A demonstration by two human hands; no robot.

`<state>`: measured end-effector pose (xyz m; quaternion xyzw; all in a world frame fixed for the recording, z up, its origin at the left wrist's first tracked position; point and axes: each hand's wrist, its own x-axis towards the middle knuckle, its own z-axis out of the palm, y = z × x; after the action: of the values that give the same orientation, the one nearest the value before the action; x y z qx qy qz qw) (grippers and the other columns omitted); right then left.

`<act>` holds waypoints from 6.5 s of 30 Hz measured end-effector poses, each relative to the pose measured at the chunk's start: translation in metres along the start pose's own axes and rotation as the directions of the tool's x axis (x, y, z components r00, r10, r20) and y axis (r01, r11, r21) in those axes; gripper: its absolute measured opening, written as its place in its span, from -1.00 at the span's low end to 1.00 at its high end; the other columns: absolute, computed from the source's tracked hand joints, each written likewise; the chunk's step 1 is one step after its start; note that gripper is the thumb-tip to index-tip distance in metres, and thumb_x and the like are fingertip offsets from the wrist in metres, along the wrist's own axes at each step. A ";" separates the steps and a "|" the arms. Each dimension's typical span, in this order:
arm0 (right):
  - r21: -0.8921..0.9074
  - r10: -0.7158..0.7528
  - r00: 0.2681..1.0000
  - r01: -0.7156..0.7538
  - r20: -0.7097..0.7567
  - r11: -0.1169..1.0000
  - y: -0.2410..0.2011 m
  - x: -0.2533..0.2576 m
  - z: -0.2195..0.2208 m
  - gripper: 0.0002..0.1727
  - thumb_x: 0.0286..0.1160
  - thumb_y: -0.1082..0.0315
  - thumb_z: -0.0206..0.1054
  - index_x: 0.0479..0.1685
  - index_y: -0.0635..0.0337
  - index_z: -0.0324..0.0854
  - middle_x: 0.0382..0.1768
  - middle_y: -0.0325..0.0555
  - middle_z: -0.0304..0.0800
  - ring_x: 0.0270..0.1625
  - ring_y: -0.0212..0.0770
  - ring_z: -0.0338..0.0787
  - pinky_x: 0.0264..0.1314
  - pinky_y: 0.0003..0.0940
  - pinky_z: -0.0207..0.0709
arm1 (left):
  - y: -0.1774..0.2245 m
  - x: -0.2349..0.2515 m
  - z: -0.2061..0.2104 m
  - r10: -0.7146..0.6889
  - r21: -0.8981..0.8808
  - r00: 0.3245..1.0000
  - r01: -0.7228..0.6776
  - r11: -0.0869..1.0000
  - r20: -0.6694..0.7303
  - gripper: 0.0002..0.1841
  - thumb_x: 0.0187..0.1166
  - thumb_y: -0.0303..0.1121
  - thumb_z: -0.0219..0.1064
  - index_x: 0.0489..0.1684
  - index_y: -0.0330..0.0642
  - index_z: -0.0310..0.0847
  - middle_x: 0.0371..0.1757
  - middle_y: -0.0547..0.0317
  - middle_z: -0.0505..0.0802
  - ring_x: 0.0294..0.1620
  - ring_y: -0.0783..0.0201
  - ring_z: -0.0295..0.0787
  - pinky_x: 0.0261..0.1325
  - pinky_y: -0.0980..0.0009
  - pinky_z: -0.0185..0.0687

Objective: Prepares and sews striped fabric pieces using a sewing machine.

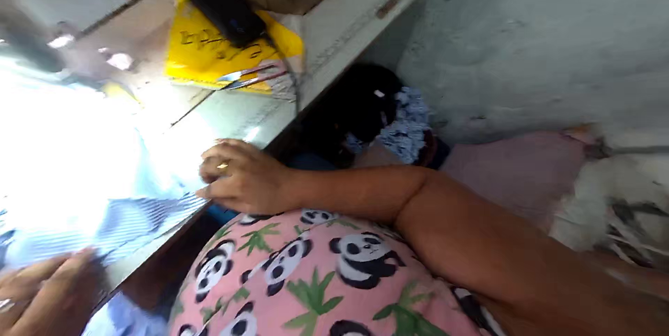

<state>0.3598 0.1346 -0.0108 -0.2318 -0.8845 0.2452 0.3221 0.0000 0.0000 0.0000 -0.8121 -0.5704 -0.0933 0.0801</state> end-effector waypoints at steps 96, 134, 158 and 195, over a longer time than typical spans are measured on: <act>-0.128 -0.054 0.999 0.053 -0.002 0.990 0.006 -0.011 0.008 -0.77 0.53 0.29 0.33 -0.04 -0.02 0.92 0.11 -0.05 0.87 0.47 0.12 0.67 0.62 0.25 0.37 | 0.089 0.115 0.013 0.087 -0.604 0.987 -0.152 0.782 -0.135 -0.89 0.50 -0.43 0.40 -0.27 -0.24 0.84 0.10 -0.03 0.87 0.24 0.03 0.80 0.36 0.08 0.67; -0.144 -0.127 0.992 0.124 -0.018 0.982 0.008 -0.012 0.007 -0.75 0.50 0.37 0.32 -0.05 -0.02 0.92 0.07 -0.07 0.88 0.47 0.09 0.68 0.65 0.18 0.36 | 0.083 0.141 0.006 0.092 -0.622 0.996 -0.058 0.781 0.022 -0.89 0.45 -0.41 0.44 -0.32 0.00 0.93 -0.19 0.22 0.88 0.03 0.10 0.73 0.14 0.01 0.50; -0.338 -0.219 0.974 0.228 0.066 0.913 0.004 -0.008 0.002 -0.71 0.62 0.36 0.27 0.17 0.04 0.84 0.24 -0.03 0.84 0.58 0.13 0.59 0.68 0.23 0.29 | 0.080 0.140 0.011 -0.040 -0.628 0.999 0.030 0.777 -0.002 -0.87 0.48 -0.44 0.37 -0.27 -0.08 0.88 -0.05 0.11 0.83 0.09 0.11 0.69 0.19 0.09 0.50; -0.593 -0.070 0.981 0.164 0.179 0.788 -0.008 0.055 0.020 -0.27 0.77 -0.23 -0.11 0.13 0.17 0.83 0.18 -0.08 0.91 0.51 -0.02 0.71 0.63 0.23 0.35 | -0.001 0.153 0.036 0.218 -0.549 0.966 -0.257 0.795 -0.137 -0.60 0.55 -0.42 0.08 0.05 0.03 0.91 0.20 0.15 0.90 0.54 0.08 0.66 0.67 0.03 0.42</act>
<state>0.3063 0.1543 0.0061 -0.2482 -0.9504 -0.0541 0.1796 0.0521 0.1481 0.0027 -0.8611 -0.4080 -0.2731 -0.1325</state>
